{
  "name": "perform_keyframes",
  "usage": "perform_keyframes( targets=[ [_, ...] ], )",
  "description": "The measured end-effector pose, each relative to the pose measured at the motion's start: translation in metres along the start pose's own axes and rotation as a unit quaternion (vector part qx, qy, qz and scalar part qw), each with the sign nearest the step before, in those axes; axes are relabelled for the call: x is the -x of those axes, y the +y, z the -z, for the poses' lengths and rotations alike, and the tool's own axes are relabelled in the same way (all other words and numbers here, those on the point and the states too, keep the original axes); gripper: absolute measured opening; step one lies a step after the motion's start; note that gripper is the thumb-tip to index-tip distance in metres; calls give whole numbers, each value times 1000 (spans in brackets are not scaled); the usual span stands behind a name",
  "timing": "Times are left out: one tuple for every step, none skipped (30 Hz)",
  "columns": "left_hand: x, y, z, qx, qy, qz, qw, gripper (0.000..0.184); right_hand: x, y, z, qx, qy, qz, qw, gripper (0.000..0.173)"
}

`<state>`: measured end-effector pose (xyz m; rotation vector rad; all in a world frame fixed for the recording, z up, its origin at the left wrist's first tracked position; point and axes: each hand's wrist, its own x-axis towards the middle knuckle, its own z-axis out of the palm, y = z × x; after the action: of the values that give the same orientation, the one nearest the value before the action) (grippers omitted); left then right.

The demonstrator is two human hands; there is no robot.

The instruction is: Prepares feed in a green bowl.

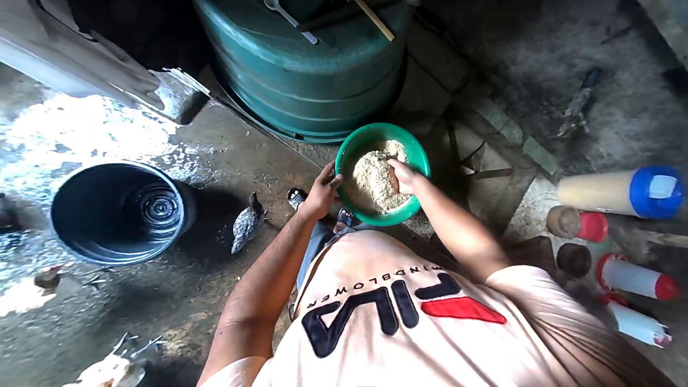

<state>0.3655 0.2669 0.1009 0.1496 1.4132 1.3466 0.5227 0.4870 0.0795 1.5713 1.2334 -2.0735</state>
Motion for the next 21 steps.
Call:
perform_keyframes(
  targets=[
    [1, 3, -1, -5, -6, -3, 1000, 49, -1, 0, -6, -10, -15, -4, 1000, 65],
    [2, 6, -2, -9, -11, -3, 1000, 49, -3, 0, -10, -18, -22, -6, 1000, 69],
    [3, 9, -4, -13, -13, -1, 1000, 50, -6, -1, -15, -21, -21, -4, 1000, 72],
    [3, 11, -5, -16, -15, 1, 1000, 50, -8, -1, -19, -20, -14, 4, 1000, 73],
    [3, 13, -7, -17, -15, 3, 1000, 50, -10, -2, -23, -19, -3, 15, 1000, 72],
    [3, 15, -7, -17, -15, 4, 1000, 50, -11, -3, -26, -17, 10, 27, 999, 72],
    [2, 15, -7, -15, -15, 4, 1000, 50, -11, -3, -28, -14, 19, 38, 999, 70],
    [1, 15, -6, -14, -14, 4, 1000, 50, -11, -3, -29, -12, 25, 44, 999, 70],
    [0, 14, -5, -12, -13, 5, 1000, 50, -10, -4, -29, -17, 26, 45, 998, 69],
    [-1, 15, -4, -12, -12, 5, 1000, 50, -8, -5, -28, -24, 19, 46, 998, 68],
    [-1, 15, -4, -14, -14, 6, 1000, 49, -4, -6, -25, -38, 6, 46, 998, 66],
    [-1, 16, -4, -16, -16, 8, 1000, 48, -2, -8, -20, -53, -14, 48, 997, 65],
    [-2, 17, -4, -18, -18, 7, 1000, 48, 1, -12, -13, -60, -35, 55, 996, 66],
    [-3, 17, -3, -19, -18, 5, 1000, 48, 4, -17, -5, -58, -52, 67, 995, 66],
    [-4, 16, -2, -20, -19, 3, 1000, 48, 7, -22, 4, -42, -62, 84, 994, 65],
    [-6, 16, -1, -21, -19, 1, 1000, 47, 12, -28, 11, -10, -57, 107, 993, 64],
    [-7, 16, -1, -23, -19, 0, 1000, 47, 21, -34, 15, 38, -43, 143, 988, 60],
    [-7, 17, -1, -27, -19, 1, 999, 47, 33, -40, 15, 104, -24, 186, 977, 56],
    [-8, 18, -2, -31, -19, 1, 999, 47, 47, -47, 11, 186, -10, 223, 957, 51],
    [-8, 21, -3, -34, -20, 1, 999, 47, 60, -54, 5, 279, -11, 255, 926, 48],
    [-9, 22, -4, -37, -21, 0, 999, 46, 67, -58, -1, 372, -19, 276, 886, 46]
  ],
)
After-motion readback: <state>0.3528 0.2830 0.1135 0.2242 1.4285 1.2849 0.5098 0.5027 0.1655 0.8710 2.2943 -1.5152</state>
